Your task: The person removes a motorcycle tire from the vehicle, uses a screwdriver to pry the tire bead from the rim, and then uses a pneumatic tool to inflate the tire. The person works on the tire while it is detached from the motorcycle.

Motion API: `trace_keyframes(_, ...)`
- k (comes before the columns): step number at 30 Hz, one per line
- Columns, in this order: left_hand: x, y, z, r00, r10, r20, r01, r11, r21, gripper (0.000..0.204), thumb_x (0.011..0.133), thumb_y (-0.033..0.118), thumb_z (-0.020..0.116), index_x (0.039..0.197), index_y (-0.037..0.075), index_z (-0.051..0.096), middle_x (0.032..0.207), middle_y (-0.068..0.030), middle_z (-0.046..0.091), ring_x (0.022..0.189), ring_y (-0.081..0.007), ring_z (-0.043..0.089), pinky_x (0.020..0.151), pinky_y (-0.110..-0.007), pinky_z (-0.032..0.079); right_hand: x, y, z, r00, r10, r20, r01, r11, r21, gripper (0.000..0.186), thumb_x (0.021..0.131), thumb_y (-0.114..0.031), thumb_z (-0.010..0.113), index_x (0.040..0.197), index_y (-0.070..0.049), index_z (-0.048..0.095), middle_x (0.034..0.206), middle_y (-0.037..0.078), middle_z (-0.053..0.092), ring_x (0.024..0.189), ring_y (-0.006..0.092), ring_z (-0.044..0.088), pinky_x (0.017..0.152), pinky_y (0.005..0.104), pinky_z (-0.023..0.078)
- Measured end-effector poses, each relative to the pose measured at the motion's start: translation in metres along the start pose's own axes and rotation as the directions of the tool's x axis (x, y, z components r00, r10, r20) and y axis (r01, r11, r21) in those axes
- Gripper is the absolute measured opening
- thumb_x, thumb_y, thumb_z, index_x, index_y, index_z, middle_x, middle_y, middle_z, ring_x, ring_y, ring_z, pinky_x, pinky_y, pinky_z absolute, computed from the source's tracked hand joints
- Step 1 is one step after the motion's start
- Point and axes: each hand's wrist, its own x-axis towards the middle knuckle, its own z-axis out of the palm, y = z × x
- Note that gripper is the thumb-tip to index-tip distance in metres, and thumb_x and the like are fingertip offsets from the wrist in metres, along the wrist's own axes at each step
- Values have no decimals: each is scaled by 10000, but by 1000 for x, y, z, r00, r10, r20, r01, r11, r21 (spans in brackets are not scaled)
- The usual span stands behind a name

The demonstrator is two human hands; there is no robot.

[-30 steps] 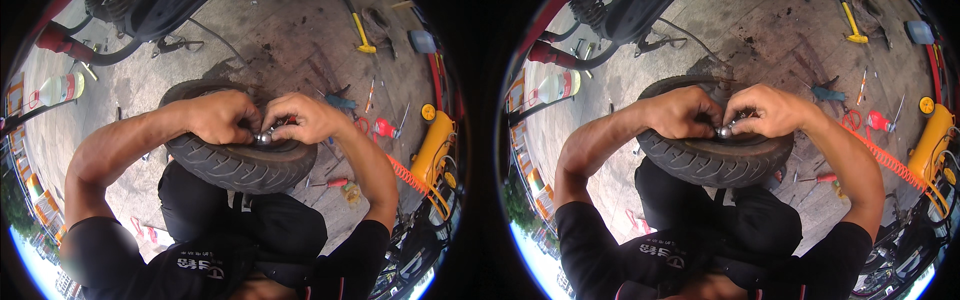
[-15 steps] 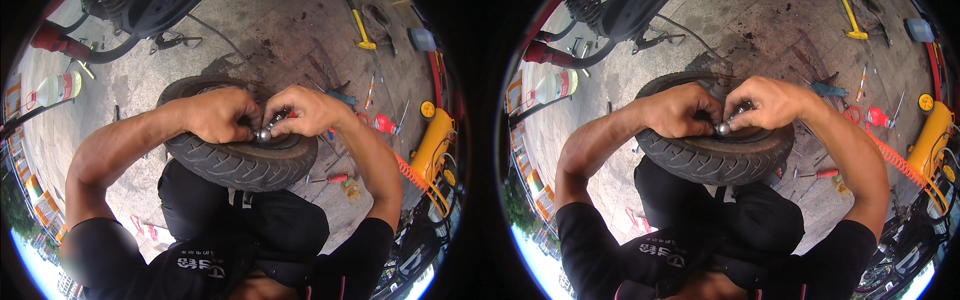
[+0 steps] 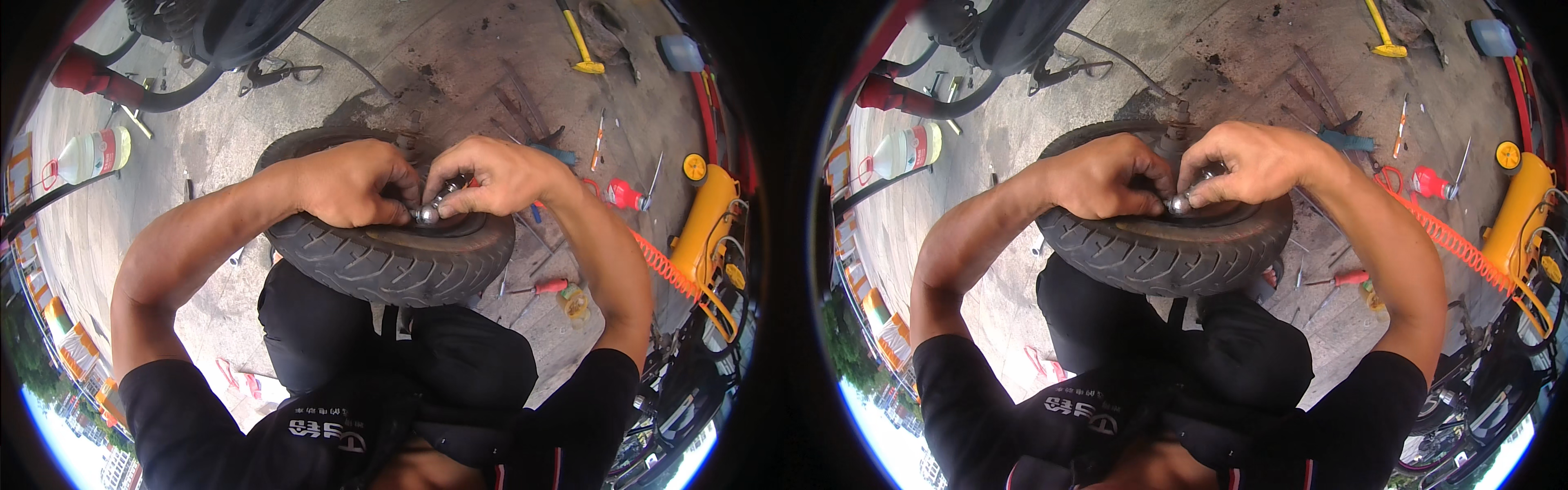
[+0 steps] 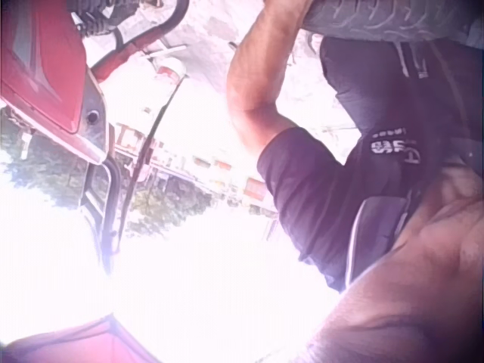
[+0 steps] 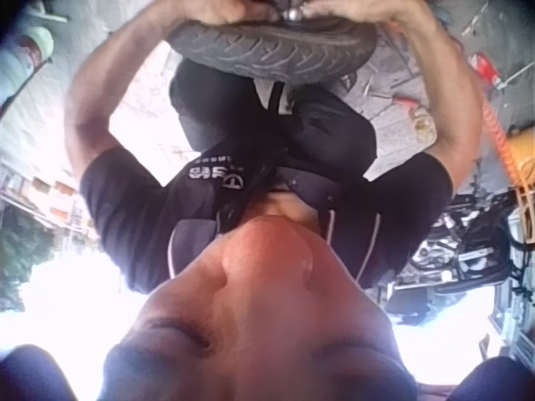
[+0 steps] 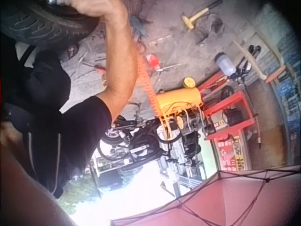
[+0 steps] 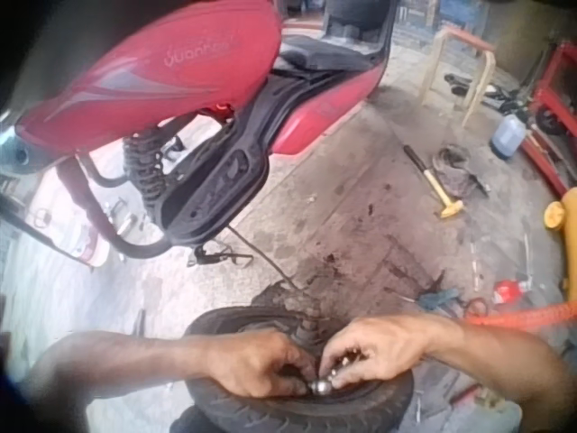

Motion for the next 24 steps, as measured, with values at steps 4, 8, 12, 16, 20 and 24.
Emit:
trace_keyframes(4, -26, 24, 4, 970, 183, -160, -146, 965, 219, 412, 842, 230, 775, 1172, 2, 680, 1021, -197, 713, 934, -374, 687, 848, -429, 540, -32, 5, -6, 989, -17, -148, -4, 990, -144, 268, 928, -199, 689, 1108, 1, 676, 952, 133, 710, 865, 208, 667, 750, 342, 525)
trace_keyframes(8, -69, 42, 27, 957, 228, -180, -68, 778, 625, 775, 694, 534, 836, 1259, 47, 625, 1160, -145, 653, 1088, -372, 629, 907, -492, 494, -75, 49, -4, 769, 212, -603, -395, 900, -187, 286, 908, -178, 657, 1128, 4, 658, 1018, 229, 699, 977, 410, 665, 852, 443, 515)
trace_keyframes(12, -73, 30, 39, 906, 339, -253, -111, 767, 632, 739, 699, 522, 837, 1233, 54, 631, 1125, -137, 661, 1021, -353, 639, 840, -460, 487, -85, 132, 14, 581, 403, -707, -741, 620, -256, 297, 865, -112, 627, 1129, 22, 656, 1096, 272, 682, 1084, 445, 638, 915, 491, 511)
trace_keyframes(16, -71, 25, 30, 838, 393, -379, -51, 748, 662, 785, 708, 543, 829, 1247, 12, 621, 1175, -198, 662, 1054, -409, 642, 895, -461, 499, -81, 207, 45, 488, 503, -713, -837, 501, -220, 324, 854, -91, 613, 1152, 32, 644, 1145, 278, 670, 1120, 443, 630, 948, 508, 507)
trace_keyframes(20, -56, 21, -7, 811, 343, -474, 5, 806, 592, 799, 810, 607, 730, 1307, -3, 589, 1184, -221, 654, 1082, -387, 652, 920, -433, 509, -80, 249, 79, 435, 425, -794, -816, 558, -149, 365, 857, -69, 601, 1210, 24, 614, 1182, 276, 649, 1108, 444, 631, 958, 507, 509)
trace_keyframes(24, -31, 13, -42, 793, 358, -494, 15, 798, 602, 802, 874, 639, 654, 1346, -2, 559, 1211, -236, 644, 1132, -401, 638, 966, -444, 501, -84, 261, 91, 413, 163, -896, -775, 579, -252, 376, 873, -67, 601, 1241, 8, 598, 1175, 252, 645, 1074, 446, 632, 950, 497, 513)
